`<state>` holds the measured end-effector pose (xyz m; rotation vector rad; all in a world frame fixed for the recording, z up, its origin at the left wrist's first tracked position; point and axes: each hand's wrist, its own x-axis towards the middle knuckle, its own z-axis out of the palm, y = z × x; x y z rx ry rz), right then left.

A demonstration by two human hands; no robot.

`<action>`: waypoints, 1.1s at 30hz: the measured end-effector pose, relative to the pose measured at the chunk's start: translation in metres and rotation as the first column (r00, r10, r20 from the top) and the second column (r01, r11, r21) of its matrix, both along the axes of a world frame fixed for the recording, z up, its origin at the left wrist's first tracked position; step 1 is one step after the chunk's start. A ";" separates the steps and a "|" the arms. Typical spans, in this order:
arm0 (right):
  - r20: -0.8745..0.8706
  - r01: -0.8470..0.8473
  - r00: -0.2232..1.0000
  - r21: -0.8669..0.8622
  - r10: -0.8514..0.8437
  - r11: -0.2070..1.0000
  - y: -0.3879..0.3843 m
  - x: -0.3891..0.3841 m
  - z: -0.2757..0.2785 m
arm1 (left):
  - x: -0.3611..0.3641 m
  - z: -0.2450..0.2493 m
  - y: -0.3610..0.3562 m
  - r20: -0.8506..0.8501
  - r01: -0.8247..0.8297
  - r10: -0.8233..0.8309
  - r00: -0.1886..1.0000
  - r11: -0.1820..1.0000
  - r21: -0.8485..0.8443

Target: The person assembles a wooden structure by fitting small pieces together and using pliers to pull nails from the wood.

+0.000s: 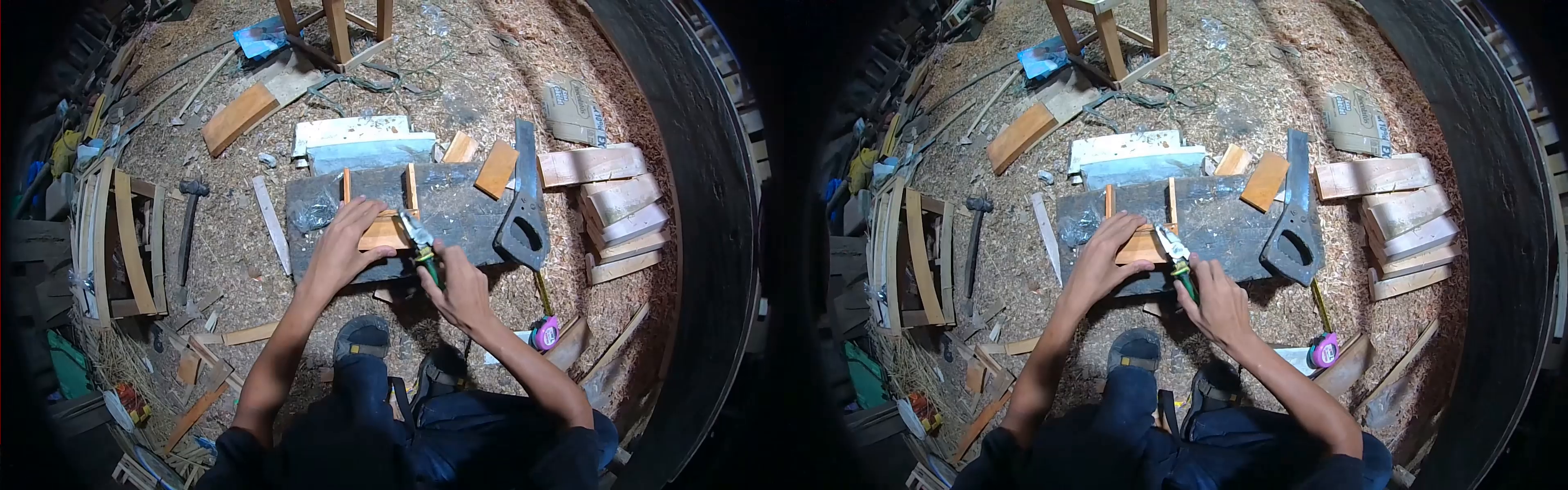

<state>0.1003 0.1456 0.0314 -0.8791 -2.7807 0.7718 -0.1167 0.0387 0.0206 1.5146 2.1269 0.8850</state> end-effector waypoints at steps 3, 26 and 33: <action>-0.369 0.042 0.929 0.040 -0.024 0.998 -0.001 0.004 0.009 | 0.001 0.000 -0.002 -0.007 -0.005 0.005 1.000 1.000 0.010; -0.172 0.352 0.886 -0.355 -0.431 0.866 0.002 -0.031 -0.035 | -0.007 0.009 0.000 -0.053 0.047 -0.047 0.997 0.999 0.000; -0.146 0.355 0.893 -0.355 -0.426 0.865 0.005 -0.028 -0.037 | -0.006 0.008 0.002 -0.054 0.045 -0.045 0.997 0.999 -0.008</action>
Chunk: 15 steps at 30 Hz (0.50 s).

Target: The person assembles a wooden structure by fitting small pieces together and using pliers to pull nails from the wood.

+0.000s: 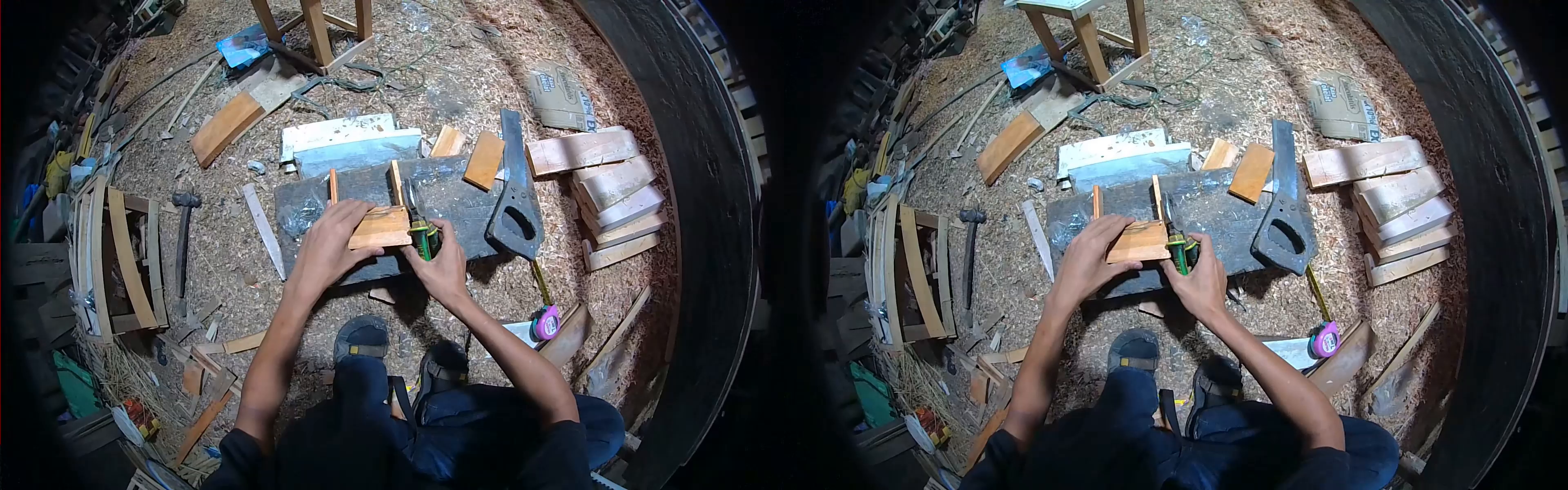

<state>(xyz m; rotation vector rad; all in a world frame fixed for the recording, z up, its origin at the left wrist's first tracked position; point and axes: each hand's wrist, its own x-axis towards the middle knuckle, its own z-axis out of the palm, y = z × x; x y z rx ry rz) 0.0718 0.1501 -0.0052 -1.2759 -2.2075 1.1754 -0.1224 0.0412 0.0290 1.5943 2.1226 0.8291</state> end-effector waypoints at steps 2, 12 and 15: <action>-0.098 -0.010 0.995 -0.013 0.009 1.000 -0.001 0.003 -0.004 | 0.000 0.000 0.000 0.005 -0.012 0.012 1.000 1.000 0.002; -0.075 0.003 0.997 -0.095 -0.010 0.996 0.000 0.002 -0.003 | -0.005 0.011 0.005 -0.012 -0.017 0.017 1.000 1.000 0.004; -0.087 -0.003 0.996 -0.072 -0.003 0.997 0.001 0.002 -0.003 | -0.005 0.014 0.007 -0.028 -0.011 0.011 1.000 1.000 -0.020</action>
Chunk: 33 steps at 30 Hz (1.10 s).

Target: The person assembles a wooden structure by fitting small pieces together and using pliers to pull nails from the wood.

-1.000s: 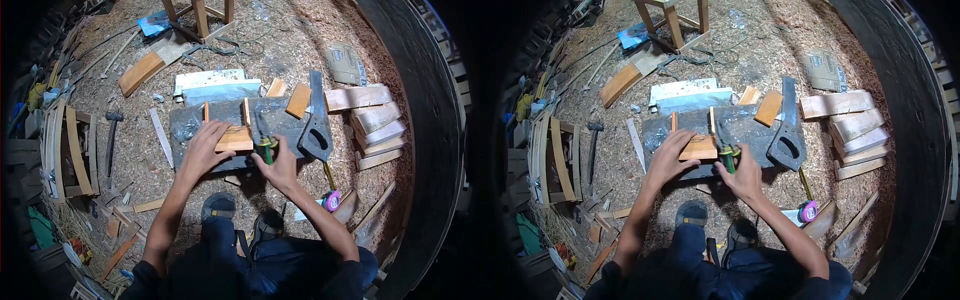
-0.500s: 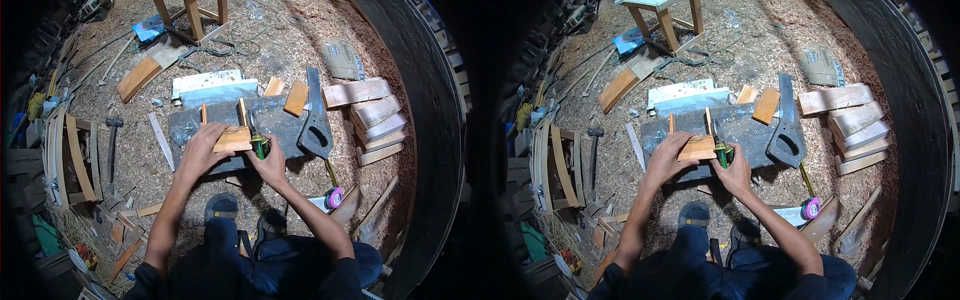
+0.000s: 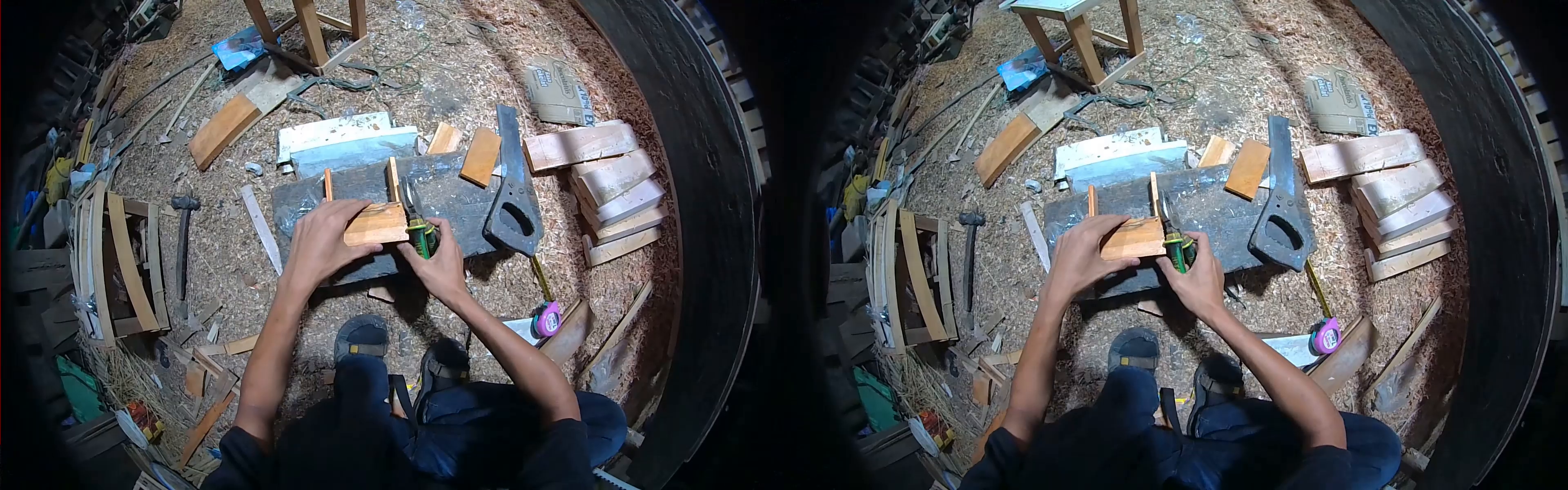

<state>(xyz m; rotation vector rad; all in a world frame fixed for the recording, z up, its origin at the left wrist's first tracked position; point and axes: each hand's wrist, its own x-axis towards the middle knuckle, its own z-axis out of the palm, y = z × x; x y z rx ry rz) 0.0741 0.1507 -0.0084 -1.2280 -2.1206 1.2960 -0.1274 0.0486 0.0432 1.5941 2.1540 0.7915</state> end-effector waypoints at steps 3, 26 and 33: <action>0.009 0.009 1.000 -0.026 -0.009 1.000 0.000 0.000 0.003 | -0.003 0.000 0.001 -0.017 -0.001 0.001 1.000 1.000 -0.022; -0.125 0.016 0.991 -0.235 -0.046 0.972 0.014 0.001 -0.001 | -0.007 0.013 0.015 -0.078 -0.020 0.014 0.997 0.997 -0.075; -0.054 0.030 0.998 -0.161 -0.039 0.987 0.014 0.000 -0.002 | -0.005 0.011 0.015 -0.093 -0.015 0.010 0.996 0.999 -0.052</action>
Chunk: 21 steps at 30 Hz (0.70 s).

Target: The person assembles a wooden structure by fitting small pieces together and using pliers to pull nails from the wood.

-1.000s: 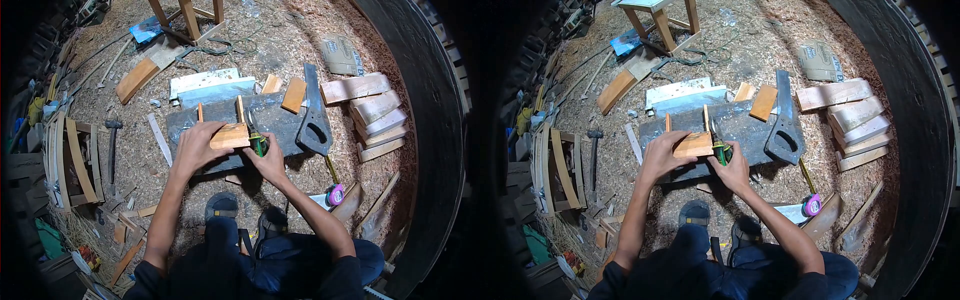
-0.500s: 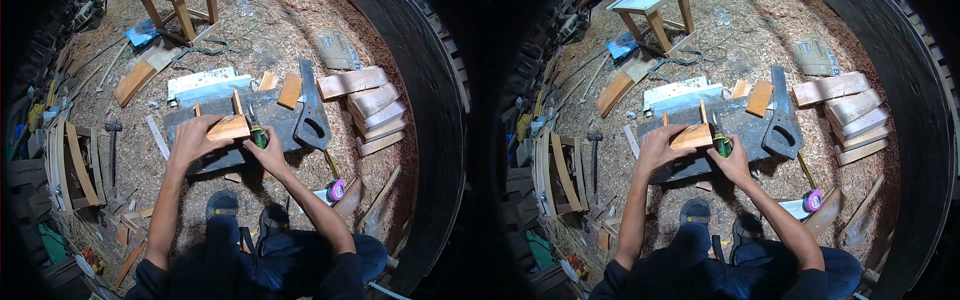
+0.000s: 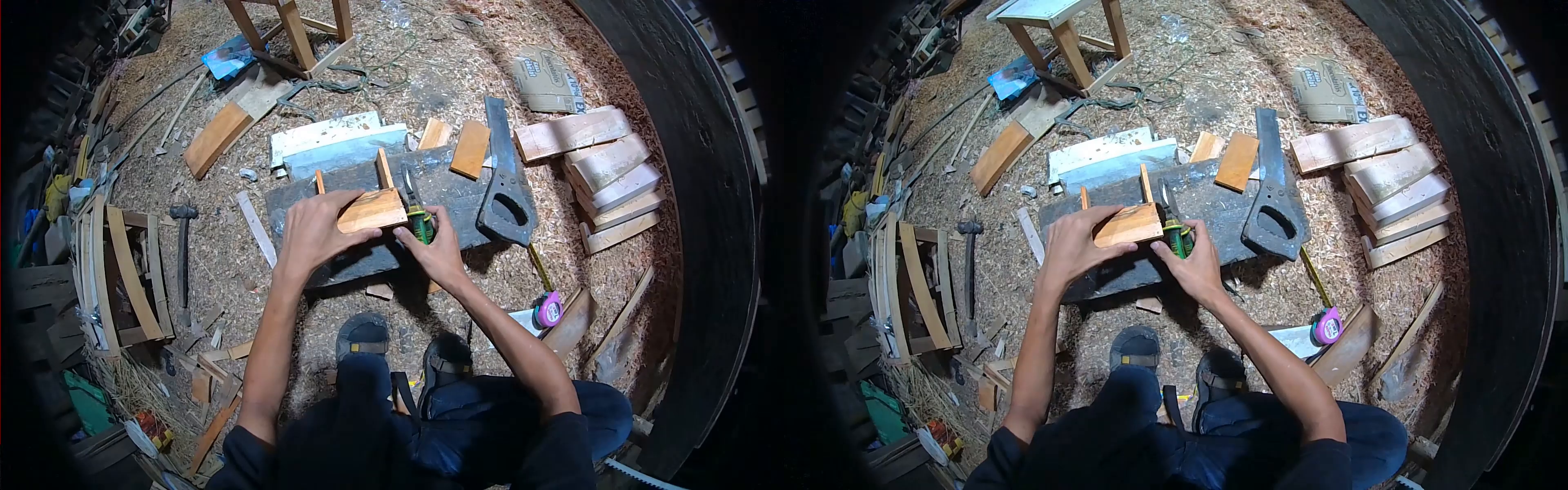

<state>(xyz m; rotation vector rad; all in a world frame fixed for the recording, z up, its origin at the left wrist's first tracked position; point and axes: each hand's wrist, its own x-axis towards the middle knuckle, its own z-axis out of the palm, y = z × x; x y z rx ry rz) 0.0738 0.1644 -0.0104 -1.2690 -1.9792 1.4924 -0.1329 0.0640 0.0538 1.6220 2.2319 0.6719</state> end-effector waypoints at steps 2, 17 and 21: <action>0.002 -0.001 1.000 -0.016 0.001 1.000 0.002 0.000 -0.002 | 0.001 -0.001 0.000 0.001 -0.002 0.002 1.000 1.000 0.006; -0.087 0.015 0.996 -0.033 -0.018 0.999 -0.003 0.001 -0.012 | 0.004 0.005 -0.002 0.055 -0.012 0.015 0.998 0.999 -0.052; -0.167 -0.027 0.986 -0.198 -0.007 0.980 0.000 0.001 -0.003 | 0.004 0.004 -0.002 0.058 -0.023 0.027 0.998 0.997 -0.068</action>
